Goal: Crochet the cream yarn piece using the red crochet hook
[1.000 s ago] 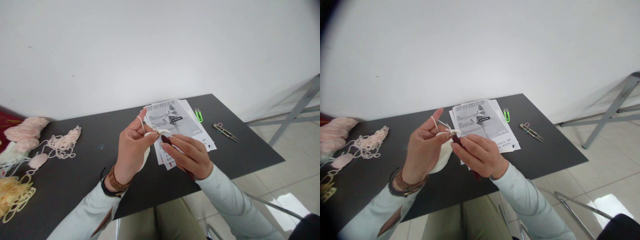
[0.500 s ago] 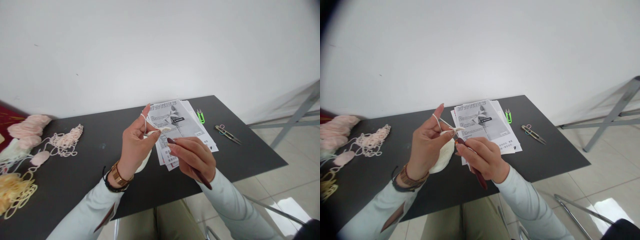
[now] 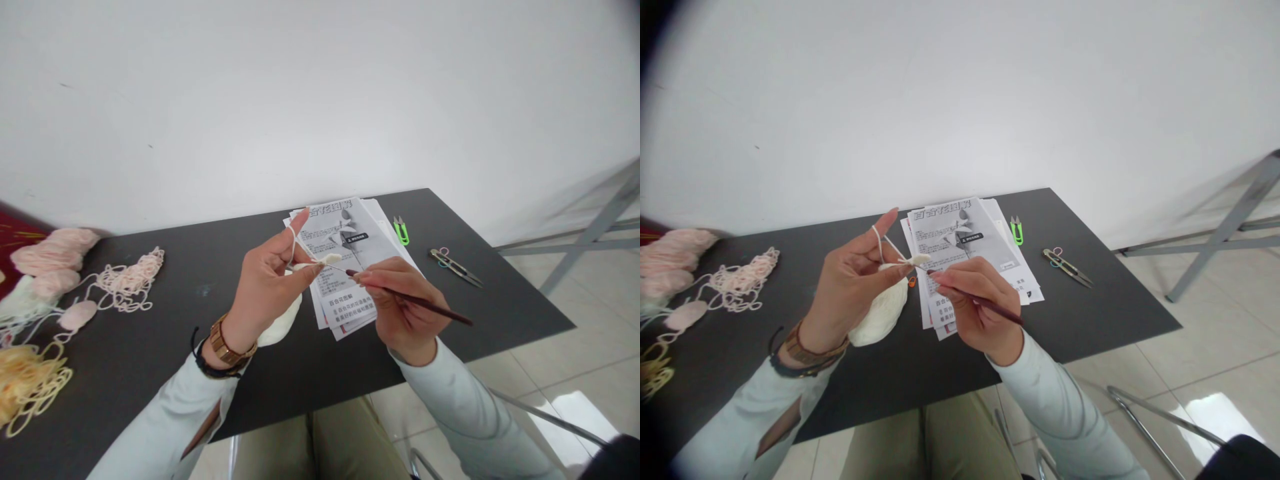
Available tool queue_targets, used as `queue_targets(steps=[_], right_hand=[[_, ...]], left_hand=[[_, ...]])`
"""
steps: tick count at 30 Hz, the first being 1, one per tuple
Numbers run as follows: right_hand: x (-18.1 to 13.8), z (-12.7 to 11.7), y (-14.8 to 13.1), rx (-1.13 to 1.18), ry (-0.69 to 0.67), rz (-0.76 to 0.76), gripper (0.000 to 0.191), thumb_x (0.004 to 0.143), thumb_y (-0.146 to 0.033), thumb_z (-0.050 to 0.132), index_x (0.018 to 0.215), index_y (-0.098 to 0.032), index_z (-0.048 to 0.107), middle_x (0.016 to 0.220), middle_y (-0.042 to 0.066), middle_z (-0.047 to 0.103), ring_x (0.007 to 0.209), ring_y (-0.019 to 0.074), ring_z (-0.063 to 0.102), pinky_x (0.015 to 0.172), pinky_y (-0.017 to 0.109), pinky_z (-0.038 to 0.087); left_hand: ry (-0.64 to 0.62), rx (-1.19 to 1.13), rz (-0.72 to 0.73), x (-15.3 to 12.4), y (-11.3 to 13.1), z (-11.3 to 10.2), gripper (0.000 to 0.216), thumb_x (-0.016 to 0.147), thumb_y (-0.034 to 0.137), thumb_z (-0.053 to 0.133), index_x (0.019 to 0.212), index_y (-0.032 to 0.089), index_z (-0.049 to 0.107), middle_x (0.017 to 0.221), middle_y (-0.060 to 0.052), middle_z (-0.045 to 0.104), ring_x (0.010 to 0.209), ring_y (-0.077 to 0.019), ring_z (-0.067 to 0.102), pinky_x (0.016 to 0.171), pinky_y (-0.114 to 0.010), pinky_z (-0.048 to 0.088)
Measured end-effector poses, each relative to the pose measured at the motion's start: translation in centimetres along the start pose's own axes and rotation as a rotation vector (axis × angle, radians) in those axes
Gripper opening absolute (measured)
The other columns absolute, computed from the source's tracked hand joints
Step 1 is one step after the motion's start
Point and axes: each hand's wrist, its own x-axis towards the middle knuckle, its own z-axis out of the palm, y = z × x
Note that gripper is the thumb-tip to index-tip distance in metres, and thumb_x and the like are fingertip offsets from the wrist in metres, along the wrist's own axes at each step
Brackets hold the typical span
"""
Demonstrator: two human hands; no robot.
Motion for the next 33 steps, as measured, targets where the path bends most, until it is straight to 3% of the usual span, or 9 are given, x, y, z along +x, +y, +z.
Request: queue_targets(steps=[4, 9, 14, 17, 23, 28, 33], right_hand=[[0.3, -0.1, 0.4, 0.091, 0.072, 0.142, 0.007, 0.087, -0.023, 0.063, 0.088, -0.023, 0.07, 0.076, 0.003, 0.072, 0.067, 0.0167, 0.068, 0.056, 0.03, 0.057], [1.1, -0.6, 1.0, 0.313, 0.051, 0.458, 0.012, 0.086, -0.032, 0.067, 0.083, -0.021, 0.071, 0.069, 0.0, 0.069, 0.055, 0.0126, 0.067, 0.049, 0.024, 0.054], [1.7, -0.4, 1.5, 0.616, 0.05, 0.854, 0.016, 0.08, -0.035, 0.073, 0.077, -0.019, 0.07, 0.06, -0.004, 0.066, 0.046, 0.007, 0.059, 0.048, 0.019, 0.057], [1.7, 0.1, 1.5, 0.718, 0.038, 1.023, 0.022, 0.076, -0.038, 0.076, 0.077, -0.017, 0.07, 0.055, -0.005, 0.062, 0.045, 0.0054, 0.057, 0.048, 0.016, 0.057], [1.3, 1.1, 1.3, 0.745, 0.103, 1.067, 0.022, 0.074, -0.039, 0.077, 0.08, -0.02, 0.068, 0.063, -0.007, 0.062, 0.052, 0.005, 0.056, 0.047, 0.014, 0.057], [1.1, 1.3, 1.5, 0.812, 0.027, 1.124, 0.024, 0.064, -0.033, 0.085, 0.079, -0.021, 0.07, 0.071, -0.005, 0.07, 0.061, 0.0085, 0.067, 0.051, 0.016, 0.059], [1.0, 1.1, 1.6, 0.834, 0.014, 1.098, 0.02, 0.065, -0.031, 0.085, 0.077, -0.02, 0.072, 0.068, -0.004, 0.073, 0.059, 0.008, 0.069, 0.056, 0.016, 0.06]], left_hand=[[-0.082, 0.065, -0.038, 0.2, 0.6, -0.5, 0.065, 0.068, 0.017, 0.079, 0.131, 0.018, 0.06, 0.068, 0.0, 0.067, 0.071, -0.0159, 0.063, 0.075, -0.032, 0.051], [-0.138, 0.084, -0.033, 0.4, 0.6, -0.6, 0.049, 0.067, 0.014, 0.079, 0.115, 0.017, 0.071, 0.069, -0.003, 0.069, 0.095, -0.0216, 0.066, 0.09, -0.033, 0.047], [-0.113, -0.084, -0.104, 0.0, -0.3, 0.0, 0.07, 0.065, 0.012, 0.08, 0.132, 0.018, 0.06, 0.066, 0.003, 0.065, 0.067, -0.0119, 0.06, 0.075, -0.028, 0.05], [-0.116, -0.186, -0.079, -0.3, -0.8, 0.4, 0.071, 0.065, 0.009, 0.08, 0.132, 0.024, 0.059, 0.068, 0.004, 0.064, 0.065, -0.0079, 0.056, 0.07, -0.022, 0.048], [-0.082, -0.303, -0.071, -0.6, -1.5, 1.0, 0.068, 0.068, 0.012, 0.08, 0.131, 0.028, 0.06, 0.069, 0.005, 0.06, 0.064, -0.0068, 0.053, 0.068, -0.021, 0.047], [-0.08, -0.265, -0.067, -0.5, -1.6, 1.1, 0.065, 0.071, 0.015, 0.079, 0.131, 0.028, 0.06, 0.071, 0.004, 0.06, 0.069, -0.0091, 0.055, 0.074, -0.024, 0.047], [-0.254, -0.194, -0.158, -0.1, -1.2, 0.0, 0.048, 0.072, 0.023, 0.079, 0.119, 0.022, 0.07, 0.081, -0.003, 0.068, 0.085, -0.0182, 0.063, 0.085, -0.033, 0.046]])
